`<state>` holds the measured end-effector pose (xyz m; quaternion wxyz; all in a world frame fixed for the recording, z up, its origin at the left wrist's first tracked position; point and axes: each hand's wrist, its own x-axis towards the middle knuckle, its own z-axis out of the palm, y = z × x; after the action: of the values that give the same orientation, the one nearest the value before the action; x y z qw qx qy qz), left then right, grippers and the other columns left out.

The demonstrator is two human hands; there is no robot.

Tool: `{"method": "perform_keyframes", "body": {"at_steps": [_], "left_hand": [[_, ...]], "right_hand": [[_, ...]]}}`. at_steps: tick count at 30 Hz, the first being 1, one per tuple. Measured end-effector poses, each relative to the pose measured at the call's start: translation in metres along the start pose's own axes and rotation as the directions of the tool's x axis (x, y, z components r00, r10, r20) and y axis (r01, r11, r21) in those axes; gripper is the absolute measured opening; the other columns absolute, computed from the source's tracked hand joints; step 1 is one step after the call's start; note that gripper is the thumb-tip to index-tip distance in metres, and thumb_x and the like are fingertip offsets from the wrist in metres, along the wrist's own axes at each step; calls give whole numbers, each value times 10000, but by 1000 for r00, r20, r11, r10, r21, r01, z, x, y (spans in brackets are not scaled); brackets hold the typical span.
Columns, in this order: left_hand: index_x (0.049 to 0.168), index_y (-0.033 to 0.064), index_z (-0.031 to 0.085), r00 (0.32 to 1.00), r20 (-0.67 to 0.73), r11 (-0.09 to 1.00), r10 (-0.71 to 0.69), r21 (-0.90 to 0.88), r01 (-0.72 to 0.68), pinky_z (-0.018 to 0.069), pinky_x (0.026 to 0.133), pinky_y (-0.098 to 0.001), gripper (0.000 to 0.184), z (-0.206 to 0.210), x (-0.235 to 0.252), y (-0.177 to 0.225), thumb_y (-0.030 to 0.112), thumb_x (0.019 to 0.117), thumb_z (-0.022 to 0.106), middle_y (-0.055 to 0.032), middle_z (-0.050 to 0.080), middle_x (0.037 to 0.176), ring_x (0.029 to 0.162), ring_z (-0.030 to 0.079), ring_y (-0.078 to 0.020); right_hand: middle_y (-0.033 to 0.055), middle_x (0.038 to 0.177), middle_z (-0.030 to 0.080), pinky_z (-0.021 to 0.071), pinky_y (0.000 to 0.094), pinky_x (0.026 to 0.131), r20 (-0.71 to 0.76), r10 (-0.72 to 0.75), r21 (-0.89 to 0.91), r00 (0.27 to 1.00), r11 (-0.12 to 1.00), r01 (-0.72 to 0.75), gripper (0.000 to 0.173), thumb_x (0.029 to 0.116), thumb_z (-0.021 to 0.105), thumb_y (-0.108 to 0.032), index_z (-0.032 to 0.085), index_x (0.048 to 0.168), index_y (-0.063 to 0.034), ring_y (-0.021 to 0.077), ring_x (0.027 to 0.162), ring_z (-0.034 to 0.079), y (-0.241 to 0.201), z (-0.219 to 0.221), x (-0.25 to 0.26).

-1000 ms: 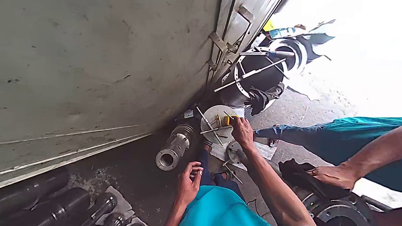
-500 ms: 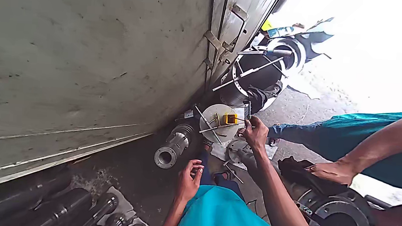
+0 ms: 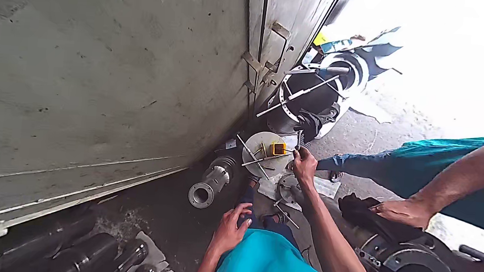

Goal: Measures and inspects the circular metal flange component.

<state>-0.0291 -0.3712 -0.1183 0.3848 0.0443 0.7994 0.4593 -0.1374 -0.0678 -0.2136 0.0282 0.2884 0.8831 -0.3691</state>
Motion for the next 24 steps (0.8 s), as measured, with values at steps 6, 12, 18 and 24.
{"method": "perform_keyframes", "body": {"at_steps": [6,12,18,24], "left_hand": [[1450,117,555,980,201,996,4,87,-22,505,1067,-409,447,6,7,3,247,1023,543,-44,684,1317,1184,657,-172],[1426,126,578,981,192,988,27,142,-55,505,1064,-421,429,31,7,19,253,1019,539,-37,691,1300,1168,663,-172],[1414,123,595,959,282,966,13,244,-84,519,1066,-452,421,75,-1,45,282,1026,562,-61,685,1319,1189,668,-197],[1198,88,717,895,227,895,385,146,-422,618,809,-301,274,150,-15,79,206,976,609,-12,761,1069,871,726,-70]], "right_hand": [[198,963,723,523,638,803,-3,143,82,990,987,-142,276,1049,569,-263,705,1167,-53,382,872,697,9,5,0],[102,905,686,592,360,679,193,392,698,900,589,-406,255,1074,547,-209,661,1176,-5,168,699,664,16,-3,-10],[71,912,696,584,302,720,476,53,841,878,263,-472,280,1094,424,-131,614,1219,32,128,754,671,-15,-98,-104],[54,1082,702,599,302,732,320,-153,945,935,128,-302,297,1047,430,-126,619,1233,7,110,803,678,27,-220,-226]]}}
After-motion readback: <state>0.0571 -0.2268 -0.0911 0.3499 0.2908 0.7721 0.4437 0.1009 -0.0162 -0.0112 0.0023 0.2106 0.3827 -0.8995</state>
